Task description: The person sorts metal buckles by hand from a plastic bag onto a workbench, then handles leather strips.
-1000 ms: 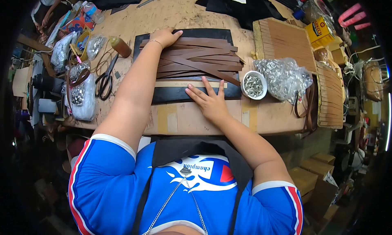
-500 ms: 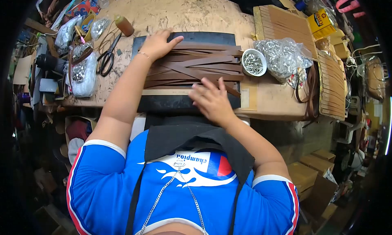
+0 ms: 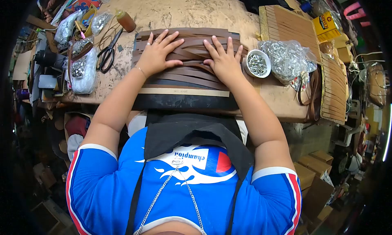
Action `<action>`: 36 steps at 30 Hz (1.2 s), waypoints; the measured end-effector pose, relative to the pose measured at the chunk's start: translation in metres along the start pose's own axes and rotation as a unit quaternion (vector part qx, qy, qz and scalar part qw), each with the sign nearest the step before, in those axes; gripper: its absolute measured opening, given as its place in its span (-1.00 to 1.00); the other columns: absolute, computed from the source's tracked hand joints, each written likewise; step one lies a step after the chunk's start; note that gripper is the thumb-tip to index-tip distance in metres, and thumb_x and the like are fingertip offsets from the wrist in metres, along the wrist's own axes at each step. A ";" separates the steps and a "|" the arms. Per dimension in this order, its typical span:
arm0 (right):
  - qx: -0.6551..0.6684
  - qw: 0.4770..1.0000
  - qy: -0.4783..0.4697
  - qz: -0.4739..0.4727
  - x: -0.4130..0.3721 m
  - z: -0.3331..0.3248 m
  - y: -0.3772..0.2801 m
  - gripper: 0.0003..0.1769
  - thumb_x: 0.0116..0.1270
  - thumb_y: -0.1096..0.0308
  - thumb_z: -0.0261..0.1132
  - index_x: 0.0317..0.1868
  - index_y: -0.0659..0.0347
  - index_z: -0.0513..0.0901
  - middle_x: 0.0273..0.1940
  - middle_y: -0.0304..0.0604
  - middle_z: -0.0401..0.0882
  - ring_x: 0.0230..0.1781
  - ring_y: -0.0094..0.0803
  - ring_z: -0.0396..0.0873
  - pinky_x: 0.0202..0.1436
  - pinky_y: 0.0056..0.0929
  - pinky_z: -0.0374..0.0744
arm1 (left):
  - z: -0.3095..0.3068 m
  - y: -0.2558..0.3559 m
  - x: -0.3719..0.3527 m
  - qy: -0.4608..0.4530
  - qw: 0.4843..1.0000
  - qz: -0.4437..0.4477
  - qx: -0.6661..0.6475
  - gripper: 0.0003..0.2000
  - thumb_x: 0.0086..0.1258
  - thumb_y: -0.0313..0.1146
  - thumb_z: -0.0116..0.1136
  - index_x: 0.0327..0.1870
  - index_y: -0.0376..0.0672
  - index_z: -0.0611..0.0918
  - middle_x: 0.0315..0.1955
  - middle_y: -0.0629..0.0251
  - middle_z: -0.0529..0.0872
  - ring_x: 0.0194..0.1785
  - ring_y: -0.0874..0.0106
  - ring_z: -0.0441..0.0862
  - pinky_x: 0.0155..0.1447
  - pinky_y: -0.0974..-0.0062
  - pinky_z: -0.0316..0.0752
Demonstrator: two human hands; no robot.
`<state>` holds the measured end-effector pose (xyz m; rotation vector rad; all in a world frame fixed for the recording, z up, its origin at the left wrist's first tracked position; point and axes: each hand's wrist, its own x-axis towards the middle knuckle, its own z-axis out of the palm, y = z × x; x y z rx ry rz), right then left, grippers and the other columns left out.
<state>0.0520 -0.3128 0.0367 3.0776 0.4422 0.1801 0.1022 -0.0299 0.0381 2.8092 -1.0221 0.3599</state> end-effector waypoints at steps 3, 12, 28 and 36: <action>0.003 1.000 -0.009 0.027 0.034 0.004 0.008 -0.19 0.44 -0.24 0.21 0.64 -0.45 0.16 0.68 -0.31 0.06 0.66 0.26 -0.05 0.53 0.66 -0.09 | 0.013 -0.028 0.031 0.011 1.000 0.016 0.017 -0.21 0.30 0.43 0.14 0.54 0.33 0.41 0.58 0.43 0.33 0.65 0.21 0.18 0.61 -0.28 0.03; 0.050 0.991 -0.117 0.048 0.135 0.013 0.052 -0.20 0.47 -0.35 0.11 0.65 -0.59 0.08 0.71 -0.43 -0.04 0.71 0.07 -0.12 0.58 0.60 -0.21 | 0.039 -0.084 0.106 0.001 1.000 0.015 0.000 -0.21 0.34 0.40 0.13 0.54 0.22 0.42 0.48 0.36 0.48 0.52 0.24 0.41 0.59 0.00 0.21; 0.124 0.973 -0.141 -0.133 -0.049 -0.036 -0.004 -0.32 0.49 0.03 0.25 0.59 -0.35 0.32 0.66 -0.44 0.14 0.69 -0.17 0.05 0.62 0.39 0.01 | -0.011 0.001 -0.031 -0.097 0.986 0.063 -0.122 -0.32 0.47 0.19 0.16 0.57 0.21 0.40 0.61 0.40 0.28 0.70 0.19 0.07 0.68 -0.16 -0.20; 0.088 0.986 -0.073 -0.120 -0.015 -0.012 -0.001 -0.39 0.56 0.21 0.14 0.57 -0.45 0.35 0.62 -0.51 0.24 0.68 -0.19 0.09 0.63 0.40 -0.03 | 0.003 -0.014 -0.030 -0.104 0.993 0.036 -0.044 -0.39 0.59 0.12 -0.02 0.62 0.24 0.32 0.65 0.48 0.19 0.72 0.21 -0.02 0.69 -0.17 -0.25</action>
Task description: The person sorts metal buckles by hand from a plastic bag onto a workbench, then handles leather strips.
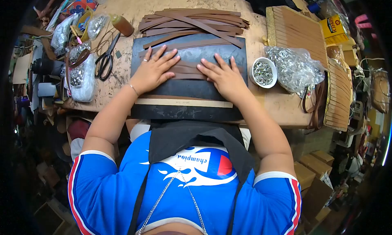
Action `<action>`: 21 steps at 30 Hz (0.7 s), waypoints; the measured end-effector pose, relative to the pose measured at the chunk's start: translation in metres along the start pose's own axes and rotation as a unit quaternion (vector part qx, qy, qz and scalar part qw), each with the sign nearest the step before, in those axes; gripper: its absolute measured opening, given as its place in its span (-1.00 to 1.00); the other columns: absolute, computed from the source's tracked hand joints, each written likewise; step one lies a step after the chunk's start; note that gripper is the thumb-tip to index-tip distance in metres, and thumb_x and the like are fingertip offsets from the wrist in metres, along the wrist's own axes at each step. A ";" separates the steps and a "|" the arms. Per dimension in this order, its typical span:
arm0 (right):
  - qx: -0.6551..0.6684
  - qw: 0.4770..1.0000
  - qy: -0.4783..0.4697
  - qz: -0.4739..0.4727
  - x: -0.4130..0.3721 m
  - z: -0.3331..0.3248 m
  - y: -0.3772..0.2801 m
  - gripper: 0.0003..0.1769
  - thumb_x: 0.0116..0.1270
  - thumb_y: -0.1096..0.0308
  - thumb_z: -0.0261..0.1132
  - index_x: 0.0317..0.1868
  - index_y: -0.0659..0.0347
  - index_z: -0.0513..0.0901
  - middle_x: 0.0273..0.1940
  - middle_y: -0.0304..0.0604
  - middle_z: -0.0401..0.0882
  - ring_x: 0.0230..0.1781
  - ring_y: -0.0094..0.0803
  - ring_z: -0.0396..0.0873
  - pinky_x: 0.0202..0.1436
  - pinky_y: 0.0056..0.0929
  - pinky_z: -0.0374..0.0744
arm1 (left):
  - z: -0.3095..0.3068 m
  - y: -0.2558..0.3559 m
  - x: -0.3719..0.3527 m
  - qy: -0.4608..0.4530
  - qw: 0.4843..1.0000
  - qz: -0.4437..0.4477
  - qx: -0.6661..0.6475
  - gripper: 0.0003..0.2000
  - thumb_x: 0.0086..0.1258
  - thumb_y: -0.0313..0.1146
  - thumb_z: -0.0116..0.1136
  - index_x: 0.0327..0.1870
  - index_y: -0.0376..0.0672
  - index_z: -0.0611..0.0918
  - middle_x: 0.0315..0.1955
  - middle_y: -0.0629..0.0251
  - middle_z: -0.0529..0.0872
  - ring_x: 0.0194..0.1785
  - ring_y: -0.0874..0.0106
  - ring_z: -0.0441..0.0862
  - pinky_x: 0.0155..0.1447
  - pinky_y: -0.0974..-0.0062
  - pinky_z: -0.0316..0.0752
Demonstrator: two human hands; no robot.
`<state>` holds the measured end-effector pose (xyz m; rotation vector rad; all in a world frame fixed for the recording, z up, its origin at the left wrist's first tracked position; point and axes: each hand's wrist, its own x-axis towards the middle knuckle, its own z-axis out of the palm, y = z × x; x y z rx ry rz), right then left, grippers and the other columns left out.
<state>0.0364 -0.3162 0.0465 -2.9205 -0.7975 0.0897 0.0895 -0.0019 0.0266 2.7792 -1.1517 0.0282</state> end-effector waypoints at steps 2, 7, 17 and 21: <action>-0.037 0.999 0.014 0.013 0.022 -0.003 0.009 -0.39 0.57 0.24 0.11 0.56 -0.49 0.35 0.62 -0.51 0.24 0.68 -0.17 0.09 0.63 0.43 -0.05 | 0.002 -0.019 0.017 0.014 1.000 -0.003 0.022 -0.40 0.62 0.12 -0.05 0.63 0.25 0.29 0.65 0.50 0.20 0.72 0.22 -0.02 0.69 -0.16 -0.23; -0.057 0.991 0.040 0.113 0.085 -0.004 0.037 -0.36 0.59 0.36 -0.01 0.52 -0.61 0.39 0.55 -0.48 0.37 0.68 -0.15 0.09 0.61 0.53 -0.15 | 0.010 -0.067 0.081 0.017 0.999 -0.024 0.033 -0.43 0.65 0.11 -0.10 0.64 0.29 0.27 0.65 0.55 0.18 0.72 0.26 -0.01 0.69 -0.14 -0.21; -0.081 0.984 0.058 0.151 0.122 -0.001 0.066 -0.41 0.48 0.47 0.05 0.35 -0.44 0.64 0.44 -0.48 0.52 0.66 -0.21 0.13 0.55 0.65 -0.29 | 0.012 -0.085 0.122 0.032 0.991 -0.073 0.108 -0.51 0.65 -0.14 -0.01 0.57 0.42 0.36 0.62 0.62 0.24 0.69 0.30 0.09 0.67 -0.19 -0.05; -0.007 0.986 0.166 0.032 0.057 0.004 0.035 -0.51 0.35 0.48 0.23 0.23 -0.20 0.69 0.36 -0.36 0.56 0.53 -0.16 0.33 0.60 0.42 0.03 | -0.001 -0.048 0.049 0.185 0.980 -0.068 -0.001 -0.58 0.56 -0.22 0.14 0.42 0.16 0.55 0.49 0.41 0.45 0.61 0.17 0.25 0.62 -0.09 0.13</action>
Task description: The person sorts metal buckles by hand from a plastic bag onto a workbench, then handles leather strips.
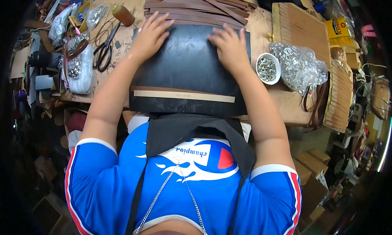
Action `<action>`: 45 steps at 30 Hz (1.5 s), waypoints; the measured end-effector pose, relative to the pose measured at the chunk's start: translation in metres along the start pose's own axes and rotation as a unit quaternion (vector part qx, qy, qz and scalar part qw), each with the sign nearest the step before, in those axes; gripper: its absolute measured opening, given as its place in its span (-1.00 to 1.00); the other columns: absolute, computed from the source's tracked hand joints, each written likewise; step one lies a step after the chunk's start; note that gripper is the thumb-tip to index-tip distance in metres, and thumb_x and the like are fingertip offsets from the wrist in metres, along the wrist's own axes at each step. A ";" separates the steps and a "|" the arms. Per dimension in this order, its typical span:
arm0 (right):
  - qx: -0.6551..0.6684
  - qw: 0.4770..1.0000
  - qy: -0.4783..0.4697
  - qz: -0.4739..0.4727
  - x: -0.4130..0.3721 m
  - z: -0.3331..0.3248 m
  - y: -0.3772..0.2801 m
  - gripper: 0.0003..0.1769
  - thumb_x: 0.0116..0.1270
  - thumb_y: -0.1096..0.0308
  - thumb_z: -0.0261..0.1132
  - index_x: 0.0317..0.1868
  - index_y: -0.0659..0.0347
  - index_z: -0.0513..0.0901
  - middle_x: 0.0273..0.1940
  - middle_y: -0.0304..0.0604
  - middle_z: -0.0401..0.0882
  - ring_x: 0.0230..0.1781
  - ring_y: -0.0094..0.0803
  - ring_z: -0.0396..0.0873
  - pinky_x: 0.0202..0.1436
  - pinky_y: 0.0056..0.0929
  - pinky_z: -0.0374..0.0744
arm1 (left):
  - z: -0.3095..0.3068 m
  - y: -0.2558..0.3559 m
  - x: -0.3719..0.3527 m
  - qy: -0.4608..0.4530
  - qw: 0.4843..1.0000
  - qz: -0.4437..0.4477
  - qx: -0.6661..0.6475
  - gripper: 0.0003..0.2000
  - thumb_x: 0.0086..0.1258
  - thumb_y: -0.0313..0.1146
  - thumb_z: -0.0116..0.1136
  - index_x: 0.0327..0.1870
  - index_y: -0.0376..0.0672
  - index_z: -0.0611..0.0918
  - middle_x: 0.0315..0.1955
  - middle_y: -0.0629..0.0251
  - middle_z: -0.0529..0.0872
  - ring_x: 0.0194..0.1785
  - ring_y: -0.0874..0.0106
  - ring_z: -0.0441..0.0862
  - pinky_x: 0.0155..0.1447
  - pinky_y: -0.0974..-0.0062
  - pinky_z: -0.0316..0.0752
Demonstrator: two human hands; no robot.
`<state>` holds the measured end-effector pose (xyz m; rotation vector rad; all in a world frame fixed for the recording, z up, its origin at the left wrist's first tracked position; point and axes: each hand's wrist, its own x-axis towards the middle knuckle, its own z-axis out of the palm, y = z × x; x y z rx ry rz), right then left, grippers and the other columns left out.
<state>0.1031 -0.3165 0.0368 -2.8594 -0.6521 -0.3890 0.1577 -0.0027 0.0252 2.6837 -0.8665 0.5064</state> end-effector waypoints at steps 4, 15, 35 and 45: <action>0.119 0.990 0.014 -0.079 -0.099 -0.036 -0.035 -0.49 0.26 0.48 0.33 0.24 -0.05 0.67 0.27 -0.17 0.59 0.42 -0.13 0.48 0.53 0.14 0.33 | -0.055 0.056 -0.100 0.008 0.992 -0.020 -0.125 -0.68 0.41 -0.39 0.28 0.18 -0.02 0.68 0.22 0.25 0.65 0.41 0.11 0.49 0.45 0.03 0.33; 0.142 0.989 -0.032 0.021 -0.143 -0.052 -0.060 -0.77 0.27 0.41 0.41 -0.05 0.04 0.71 -0.15 -0.23 0.59 -0.02 -0.21 0.55 0.14 -0.11 0.42 | -0.081 0.092 -0.146 -0.054 0.987 -0.086 -0.125 -0.83 0.30 -0.41 0.34 -0.10 -0.09 0.71 -0.20 0.32 0.67 0.00 0.19 0.57 0.08 0.21 0.44; 0.016 0.994 0.018 0.105 0.046 -0.057 0.046 -0.90 0.39 0.36 0.29 -0.11 0.03 0.66 -0.08 -0.19 0.70 0.08 -0.12 0.63 0.16 0.08 0.48 | -0.054 0.004 0.040 0.069 0.988 -0.136 -0.014 -0.76 0.49 -0.09 0.19 -0.06 -0.02 0.75 -0.17 0.26 0.82 -0.03 0.16 0.75 0.05 0.16 0.58; 0.105 0.990 -0.041 0.079 -0.072 -0.024 -0.023 -0.81 0.35 0.29 0.38 -0.03 -0.03 0.73 -0.04 -0.26 0.59 0.12 -0.19 0.51 0.16 -0.08 0.43 | -0.073 0.033 -0.084 -0.103 0.963 -0.219 -0.118 -0.78 0.40 -0.24 0.33 -0.03 -0.08 0.76 -0.14 0.16 0.76 0.08 0.14 0.68 0.21 0.24 0.55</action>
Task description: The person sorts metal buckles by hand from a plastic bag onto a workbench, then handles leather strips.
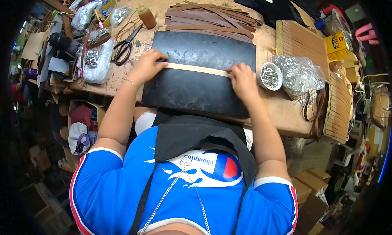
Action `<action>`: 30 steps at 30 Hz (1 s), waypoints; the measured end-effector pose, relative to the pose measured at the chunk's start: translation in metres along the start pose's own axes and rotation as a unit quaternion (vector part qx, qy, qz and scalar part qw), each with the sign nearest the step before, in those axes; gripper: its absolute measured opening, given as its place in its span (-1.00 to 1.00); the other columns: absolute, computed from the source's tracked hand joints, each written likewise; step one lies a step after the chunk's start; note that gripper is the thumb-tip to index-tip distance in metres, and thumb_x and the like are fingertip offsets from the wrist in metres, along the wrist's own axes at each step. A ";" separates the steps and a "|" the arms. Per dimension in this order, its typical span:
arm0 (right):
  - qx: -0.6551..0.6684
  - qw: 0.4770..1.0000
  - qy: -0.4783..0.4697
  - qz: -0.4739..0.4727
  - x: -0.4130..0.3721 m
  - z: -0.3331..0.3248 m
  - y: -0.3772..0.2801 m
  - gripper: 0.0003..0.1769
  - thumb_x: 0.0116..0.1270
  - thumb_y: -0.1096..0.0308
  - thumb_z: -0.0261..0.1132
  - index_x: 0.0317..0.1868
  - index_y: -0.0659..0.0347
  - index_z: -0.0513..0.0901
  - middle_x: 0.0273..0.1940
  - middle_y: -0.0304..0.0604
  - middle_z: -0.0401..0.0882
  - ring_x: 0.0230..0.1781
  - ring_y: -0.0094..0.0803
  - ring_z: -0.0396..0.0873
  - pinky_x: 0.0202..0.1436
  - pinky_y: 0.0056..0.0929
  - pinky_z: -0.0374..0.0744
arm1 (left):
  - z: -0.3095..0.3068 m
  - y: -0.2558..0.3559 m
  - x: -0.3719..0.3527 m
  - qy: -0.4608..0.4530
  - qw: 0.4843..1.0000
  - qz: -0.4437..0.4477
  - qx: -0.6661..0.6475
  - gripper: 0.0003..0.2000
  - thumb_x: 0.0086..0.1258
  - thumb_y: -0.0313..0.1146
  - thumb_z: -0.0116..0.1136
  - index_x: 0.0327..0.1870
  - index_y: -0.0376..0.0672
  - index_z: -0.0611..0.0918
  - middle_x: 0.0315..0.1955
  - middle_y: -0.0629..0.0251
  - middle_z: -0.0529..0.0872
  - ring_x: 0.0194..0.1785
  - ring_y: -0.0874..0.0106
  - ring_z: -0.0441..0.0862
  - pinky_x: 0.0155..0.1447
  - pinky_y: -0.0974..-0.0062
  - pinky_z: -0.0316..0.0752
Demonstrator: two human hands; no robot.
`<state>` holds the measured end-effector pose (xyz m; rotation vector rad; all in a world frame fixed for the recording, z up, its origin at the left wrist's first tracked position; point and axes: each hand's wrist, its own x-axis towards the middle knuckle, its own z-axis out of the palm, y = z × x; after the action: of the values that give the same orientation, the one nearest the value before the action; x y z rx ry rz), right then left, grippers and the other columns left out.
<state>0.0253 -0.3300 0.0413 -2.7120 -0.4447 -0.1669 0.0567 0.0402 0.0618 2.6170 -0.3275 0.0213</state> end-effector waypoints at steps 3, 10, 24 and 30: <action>-0.015 0.993 0.116 -0.014 -0.018 0.019 -0.015 -0.75 0.36 0.23 0.39 0.02 -0.02 0.71 0.02 -0.25 0.59 0.15 -0.17 0.52 0.27 -0.11 0.37 | -0.005 -0.039 0.001 0.088 0.996 -0.028 0.014 -0.80 0.41 -0.28 0.29 -0.03 -0.09 0.77 -0.06 0.14 0.74 0.15 0.13 0.64 0.25 0.25 0.52; -0.041 0.991 0.126 0.008 -0.015 0.021 -0.018 -0.77 0.38 0.22 0.39 0.01 -0.01 0.70 0.03 -0.22 0.59 0.17 -0.18 0.51 0.30 -0.12 0.36 | -0.053 -0.165 0.110 0.207 0.962 -0.061 0.166 -0.75 0.44 -0.43 0.08 0.01 -0.16 0.76 0.00 -0.02 0.75 0.21 -0.02 0.63 0.32 0.08 0.50; -0.046 0.993 0.111 0.011 -0.014 0.018 -0.021 -0.77 0.37 0.23 0.40 0.01 0.00 0.71 0.05 -0.20 0.59 0.19 -0.17 0.51 0.30 -0.13 0.35 | -0.074 -0.199 0.149 -0.031 0.936 -0.237 0.258 -0.66 0.45 -0.30 0.07 0.07 -0.26 0.77 0.10 -0.14 0.74 0.21 -0.02 0.70 0.32 0.10 0.56; -0.048 0.992 0.117 0.009 -0.016 0.019 -0.021 -0.77 0.38 0.23 0.39 0.01 0.00 0.70 0.05 -0.19 0.59 0.18 -0.17 0.51 0.30 -0.13 0.36 | -0.186 -0.196 0.166 0.242 0.943 -0.177 -0.142 -0.63 0.59 -0.13 0.10 0.22 -0.16 0.65 0.05 0.09 0.75 0.08 0.22 0.65 0.26 0.20 0.47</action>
<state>0.0047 -0.3083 0.0283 -2.7434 -0.3509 -0.5067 0.2720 0.2581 0.1436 2.2497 0.2931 0.4522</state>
